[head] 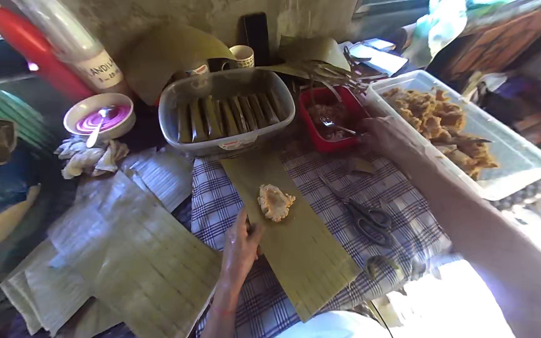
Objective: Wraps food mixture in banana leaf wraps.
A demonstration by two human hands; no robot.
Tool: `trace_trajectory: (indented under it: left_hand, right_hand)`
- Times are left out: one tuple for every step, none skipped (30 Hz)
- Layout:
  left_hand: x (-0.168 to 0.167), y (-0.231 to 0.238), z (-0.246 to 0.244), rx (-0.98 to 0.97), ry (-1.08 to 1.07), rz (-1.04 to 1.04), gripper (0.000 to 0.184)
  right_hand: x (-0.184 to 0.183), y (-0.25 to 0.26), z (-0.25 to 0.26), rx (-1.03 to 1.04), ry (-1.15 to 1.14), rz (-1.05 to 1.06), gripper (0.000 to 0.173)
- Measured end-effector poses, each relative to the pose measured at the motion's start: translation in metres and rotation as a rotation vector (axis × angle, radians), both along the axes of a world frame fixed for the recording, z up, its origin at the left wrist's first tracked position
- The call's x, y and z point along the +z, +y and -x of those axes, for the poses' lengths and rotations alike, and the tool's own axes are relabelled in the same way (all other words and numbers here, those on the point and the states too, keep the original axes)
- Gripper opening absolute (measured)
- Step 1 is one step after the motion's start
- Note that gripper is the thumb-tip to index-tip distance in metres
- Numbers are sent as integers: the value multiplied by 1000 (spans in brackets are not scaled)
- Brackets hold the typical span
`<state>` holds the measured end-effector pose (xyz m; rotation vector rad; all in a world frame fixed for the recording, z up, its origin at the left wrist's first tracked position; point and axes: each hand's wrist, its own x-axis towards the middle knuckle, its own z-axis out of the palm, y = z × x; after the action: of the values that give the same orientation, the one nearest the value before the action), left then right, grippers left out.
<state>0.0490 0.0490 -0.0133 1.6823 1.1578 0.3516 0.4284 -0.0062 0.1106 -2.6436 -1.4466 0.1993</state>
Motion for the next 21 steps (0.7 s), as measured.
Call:
trace_trajectory:
  left_hand:
    - [-1, 0, 0, 5, 5, -12, 55]
    - [-2, 0, 0, 11, 3, -20, 55]
    - [-3, -1, 1, 14, 0, -25, 55]
    - [-4, -1, 1, 14, -5, -21, 55]
    - [-4, -1, 1, 13, -13, -15, 56]
    - [-3, -1, 1, 16, -20, -10, 55]
    - [-1, -2, 1, 17, -26, -12, 53]
    - [-1, -3, 2, 17, -33, -13, 53]
    - [-2, -3, 2, 18, -37, -16, 53]
    - [-3, -3, 2, 21, -40, -20, 53]
    - [-4, -3, 2, 20, -39, -30, 53]
    - [-5, -3, 2, 15, -38, -39, 53]
    - [-5, -3, 2, 13, -32, -39, 53]
    - [-6, -3, 2, 13, -29, -34, 53]
    - [-6, -4, 3, 14, -31, -25, 54]
    - [-7, -4, 4, 15, -33, -14, 54]
    - [-7, -3, 4, 14, -33, -6, 55]
    - [-6, -3, 3, 15, -35, -2, 55]
    - [-5, -3, 3, 17, -39, -1, 54]
    - [-5, -3, 3, 16, -44, -3, 53]
    - [-5, -4, 3, 13, -51, -7, 52]
  right_hand:
    - [-5, 6, -4, -36, 62, -95, 23]
    - [-6, 10, -5, -79, 133, -237, 22]
    - [-8, 15, -6, -118, 219, -411, 22]
    - [-10, 20, -7, -158, 335, -582, 22]
    - [-15, 28, -6, -182, 491, -760, 20]
    - [-22, 37, -5, -199, 645, -900, 17]
    - [-28, 44, -3, -220, 717, -959, 17]
    - [-33, 50, -2, -237, 691, -937, 23]
    - [-36, 54, -3, -245, 613, -876, 29]
    - [-35, 56, -2, -239, 511, -809, 33]
    - [-32, 56, 1, -217, 391, -759, 34]
    - [-27, 53, 4, -181, 282, -742, 34]
    - [-23, 50, 7, -127, 198, -750, 33]
    - [-22, 46, 8, -45, 125, -771, 32]
    - [-23, 42, 8, 54, 56, -783, 29]
    - [-23, 37, 8, 132, 10, -774, 27]
    - [-21, 35, 9, 158, -17, -780, 26]
    - [-17, 34, 10, 142, -15, -806, 26]
    - [-10, 34, 12, 99, 3, -833, 28]
    - [-4, 32, 15, 51, 31, -845, 30]
    - [4, 30, 21, 4, 62, -838, 32]
